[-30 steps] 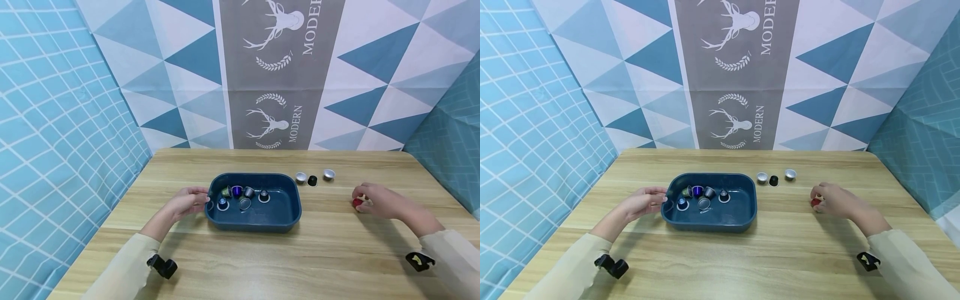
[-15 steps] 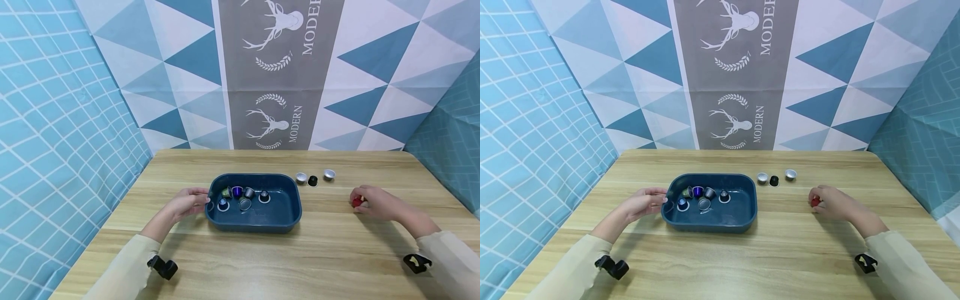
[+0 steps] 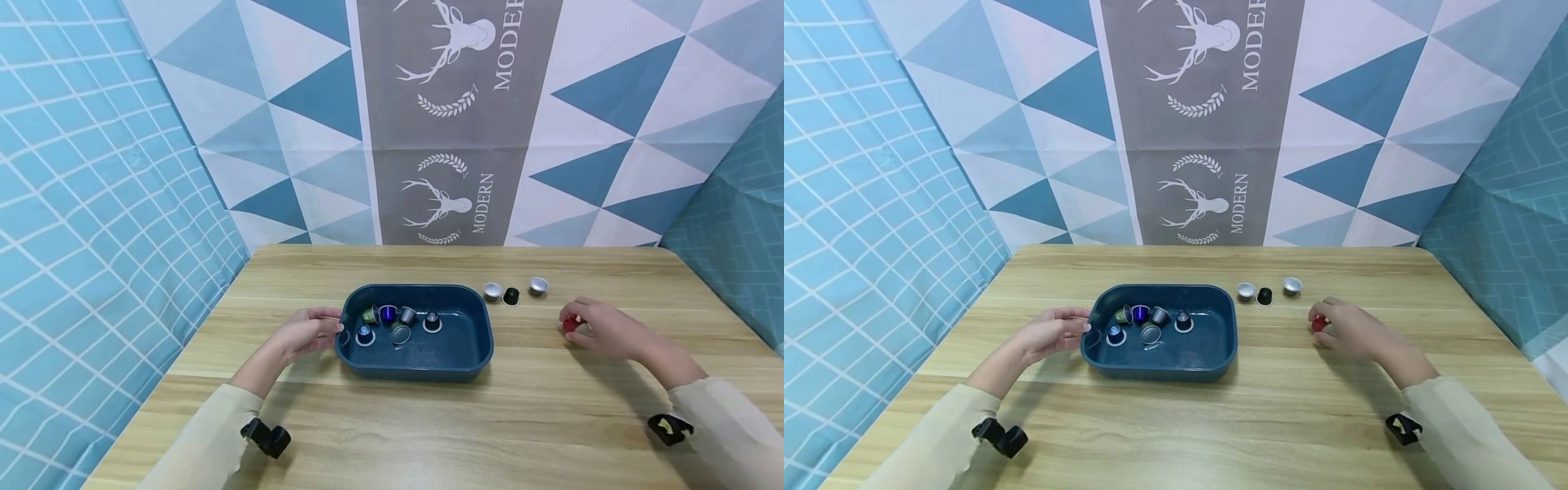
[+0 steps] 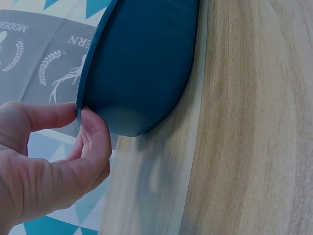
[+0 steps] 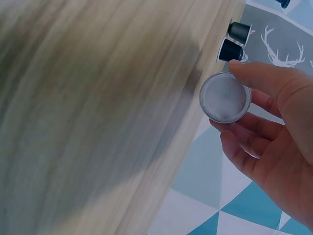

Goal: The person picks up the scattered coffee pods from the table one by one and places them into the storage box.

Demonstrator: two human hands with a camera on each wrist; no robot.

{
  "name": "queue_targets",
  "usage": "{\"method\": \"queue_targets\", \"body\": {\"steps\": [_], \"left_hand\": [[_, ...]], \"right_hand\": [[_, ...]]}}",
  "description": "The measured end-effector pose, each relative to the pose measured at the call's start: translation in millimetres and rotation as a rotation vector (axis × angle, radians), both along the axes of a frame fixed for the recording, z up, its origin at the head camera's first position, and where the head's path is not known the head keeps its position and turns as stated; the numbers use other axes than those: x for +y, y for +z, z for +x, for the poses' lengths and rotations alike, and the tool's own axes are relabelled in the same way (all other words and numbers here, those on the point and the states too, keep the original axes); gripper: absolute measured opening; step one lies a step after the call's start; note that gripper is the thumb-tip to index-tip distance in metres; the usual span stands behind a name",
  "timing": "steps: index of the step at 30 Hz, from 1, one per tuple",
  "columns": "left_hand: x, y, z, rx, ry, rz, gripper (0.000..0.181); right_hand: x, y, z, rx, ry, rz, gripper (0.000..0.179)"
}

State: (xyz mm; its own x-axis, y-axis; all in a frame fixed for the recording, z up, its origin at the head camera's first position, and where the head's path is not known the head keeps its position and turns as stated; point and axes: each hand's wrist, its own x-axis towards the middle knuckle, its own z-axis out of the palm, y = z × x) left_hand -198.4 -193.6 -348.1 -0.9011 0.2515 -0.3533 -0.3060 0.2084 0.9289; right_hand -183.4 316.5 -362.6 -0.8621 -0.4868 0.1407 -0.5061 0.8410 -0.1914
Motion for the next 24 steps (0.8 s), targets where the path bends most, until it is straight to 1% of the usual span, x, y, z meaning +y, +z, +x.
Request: {"method": "queue_targets", "body": {"steps": [10,15,20,24], "left_hand": [[-1.8,-2.8,-0.9,-0.015,0.009,0.002,0.048],[-1.3,-4.8,-1.7,-0.017,0.008,-0.014,0.047],[-1.9,-2.1,-2.7,-0.013,0.008,-0.022,0.046],[-1.4,-0.6,-3.0,-0.008,-0.006,-0.01,0.047]], "right_hand": [[-9,-4.0,-2.0,0.087,0.056,-0.055,0.02],[-16,-3.5,-3.1,0.078,0.039,-0.056,0.02],[-23,-2.7,-3.9,0.097,0.04,-0.059,0.021],[-27,-1.9,-3.0,0.099,0.045,-0.058,0.022]]}}
